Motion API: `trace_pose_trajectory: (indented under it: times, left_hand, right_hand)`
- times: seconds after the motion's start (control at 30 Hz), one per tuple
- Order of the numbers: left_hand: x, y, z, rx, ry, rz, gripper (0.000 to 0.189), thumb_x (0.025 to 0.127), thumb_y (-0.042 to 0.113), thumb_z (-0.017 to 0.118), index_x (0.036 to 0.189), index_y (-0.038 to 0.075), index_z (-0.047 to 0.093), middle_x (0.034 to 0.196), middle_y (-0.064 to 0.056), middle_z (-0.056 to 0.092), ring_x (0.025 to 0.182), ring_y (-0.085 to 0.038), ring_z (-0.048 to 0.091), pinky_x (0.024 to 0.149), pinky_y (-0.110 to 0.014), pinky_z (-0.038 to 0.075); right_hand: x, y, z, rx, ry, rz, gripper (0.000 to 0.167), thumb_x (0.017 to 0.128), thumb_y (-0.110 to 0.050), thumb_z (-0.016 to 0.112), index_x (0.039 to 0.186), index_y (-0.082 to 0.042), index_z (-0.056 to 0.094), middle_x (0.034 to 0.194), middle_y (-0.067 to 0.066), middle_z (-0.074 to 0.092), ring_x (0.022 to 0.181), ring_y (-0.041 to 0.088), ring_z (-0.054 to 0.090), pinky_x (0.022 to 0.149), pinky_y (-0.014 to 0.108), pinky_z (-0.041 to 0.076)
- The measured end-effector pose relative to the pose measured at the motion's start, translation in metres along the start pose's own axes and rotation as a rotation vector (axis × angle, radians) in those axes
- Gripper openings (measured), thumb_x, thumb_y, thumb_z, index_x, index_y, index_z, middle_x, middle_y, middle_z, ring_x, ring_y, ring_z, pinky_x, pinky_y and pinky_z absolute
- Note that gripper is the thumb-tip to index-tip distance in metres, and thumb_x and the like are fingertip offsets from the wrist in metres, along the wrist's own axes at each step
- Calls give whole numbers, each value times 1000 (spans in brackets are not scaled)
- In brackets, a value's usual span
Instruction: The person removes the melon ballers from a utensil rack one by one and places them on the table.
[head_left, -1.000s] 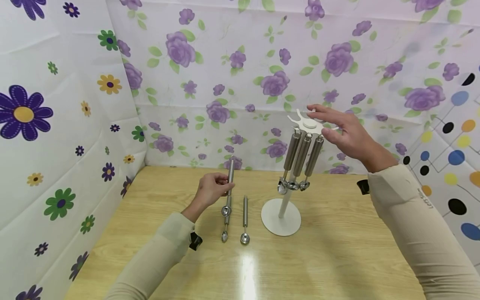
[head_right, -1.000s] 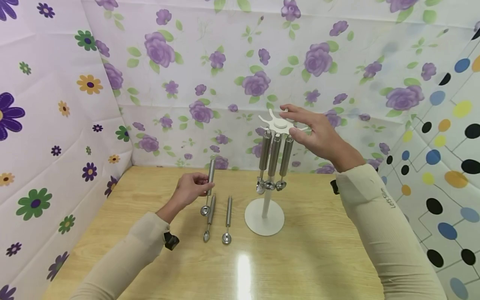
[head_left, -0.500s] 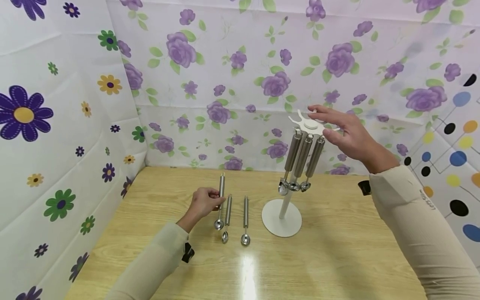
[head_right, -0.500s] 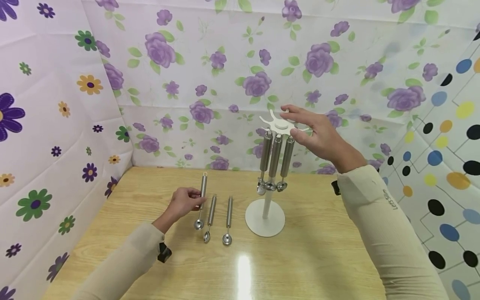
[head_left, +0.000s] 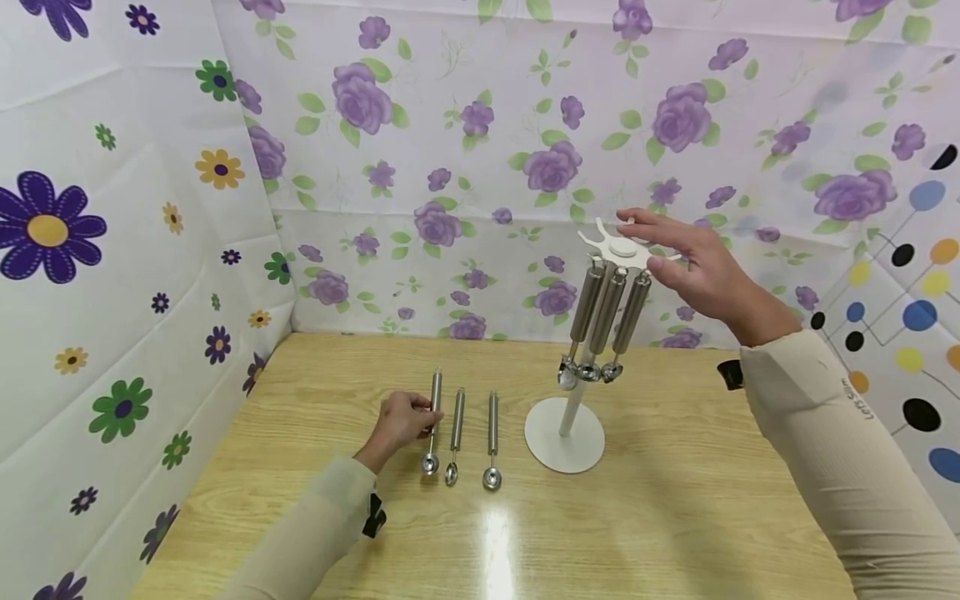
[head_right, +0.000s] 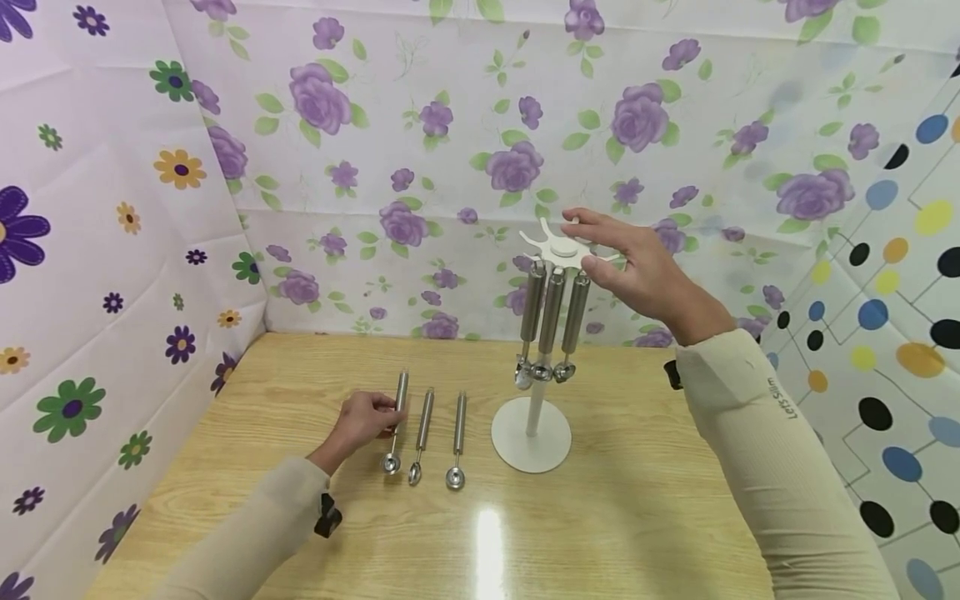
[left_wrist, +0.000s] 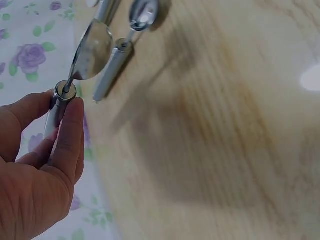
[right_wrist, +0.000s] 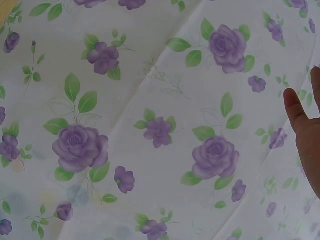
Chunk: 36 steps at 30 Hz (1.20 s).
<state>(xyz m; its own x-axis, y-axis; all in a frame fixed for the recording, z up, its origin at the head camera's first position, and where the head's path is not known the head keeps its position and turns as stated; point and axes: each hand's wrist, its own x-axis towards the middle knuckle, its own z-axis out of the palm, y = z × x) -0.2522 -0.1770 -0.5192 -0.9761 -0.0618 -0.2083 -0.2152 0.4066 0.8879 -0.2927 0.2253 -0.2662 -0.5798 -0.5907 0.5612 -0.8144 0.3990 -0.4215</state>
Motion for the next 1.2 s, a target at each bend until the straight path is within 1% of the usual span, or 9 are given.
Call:
trace_pose_trajectory:
  times: [0.17, 0.33, 0.5, 0.6, 0.67, 0.83, 0.9, 1.07, 1.2]
  left_hand:
    - [3, -11, 3, 19, 8, -12, 23, 86, 5, 78, 103, -8, 70, 82, -11, 72, 65, -18, 69, 62, -35, 61]
    - [6, -21, 6, 70, -1, 2, 22, 86, 6, 79, 101, -7, 71, 79, -9, 72, 63, -18, 69, 61, -35, 61]
    - [8, -25, 6, 112, 0, 10, 24, 85, 7, 79, 102, -8, 72, 80, -10, 73, 64, -18, 69, 60, -34, 60]
    - [8, -26, 6, 131, 0, 3, 24, 85, 8, 79, 102, -8, 73, 80, -9, 72, 64, -16, 69, 60, -32, 60]
    - [9, -27, 6, 140, 4, -3, 23, 85, 8, 79, 101, -7, 73, 80, -9, 72, 65, -17, 68, 60, -32, 59]
    - [11, -30, 5, 162, 7, -15, 21, 86, 9, 79, 99, -6, 73, 79, -8, 70, 67, -19, 68, 62, -35, 59]
    - [12, -30, 5, 170, 5, -17, 21, 86, 10, 79, 99, -6, 74, 78, -8, 70, 65, -18, 67, 62, -35, 59]
    - [13, -32, 5, 192, 4, -20, 19, 86, 9, 79, 97, -5, 74, 77, -7, 70, 63, -16, 67, 61, -34, 59]
    - [13, -32, 5, 216, 11, -29, 17, 86, 9, 79, 95, -4, 74, 75, -7, 70, 62, -15, 66, 58, -30, 57]
  right_hand:
    - [0, 0, 0, 0, 6, -3, 56, 103, -44, 52, 143, -5, 55, 153, 12, 45, 147, 26, 30, 115, 62, 22]
    - [0, 1, 1, -5, 12, -11, 57, 103, -45, 52, 142, -4, 56, 152, 12, 45, 146, 21, 31, 115, 62, 23]
    - [0, 1, 1, -6, 15, -10, 58, 102, -46, 52, 143, -5, 56, 152, 12, 45, 146, 27, 31, 114, 63, 24]
    - [-1, 1, 1, -5, 14, -7, 58, 102, -47, 52, 143, -6, 56, 152, 11, 45, 146, 31, 31, 114, 62, 24]
    - [-1, 1, 1, -5, 14, -5, 57, 102, -46, 52, 143, -6, 56, 152, 11, 45, 146, 30, 31, 114, 63, 24]
    - [-1, 1, 1, -9, 12, -3, 57, 102, -47, 52, 143, -6, 55, 153, 11, 45, 146, 22, 31, 114, 63, 24]
    - [-1, 1, 1, -9, 11, -1, 57, 102, -47, 52, 143, -6, 55, 153, 11, 44, 146, 23, 31, 114, 63, 24]
    - [-1, 1, 1, -9, 11, 2, 56, 102, -45, 52, 143, -7, 55, 153, 11, 44, 146, 30, 31, 114, 63, 24]
    - [-1, 1, 1, -7, 13, 3, 56, 102, -45, 52, 143, -6, 56, 153, 11, 45, 146, 31, 31, 114, 63, 24]
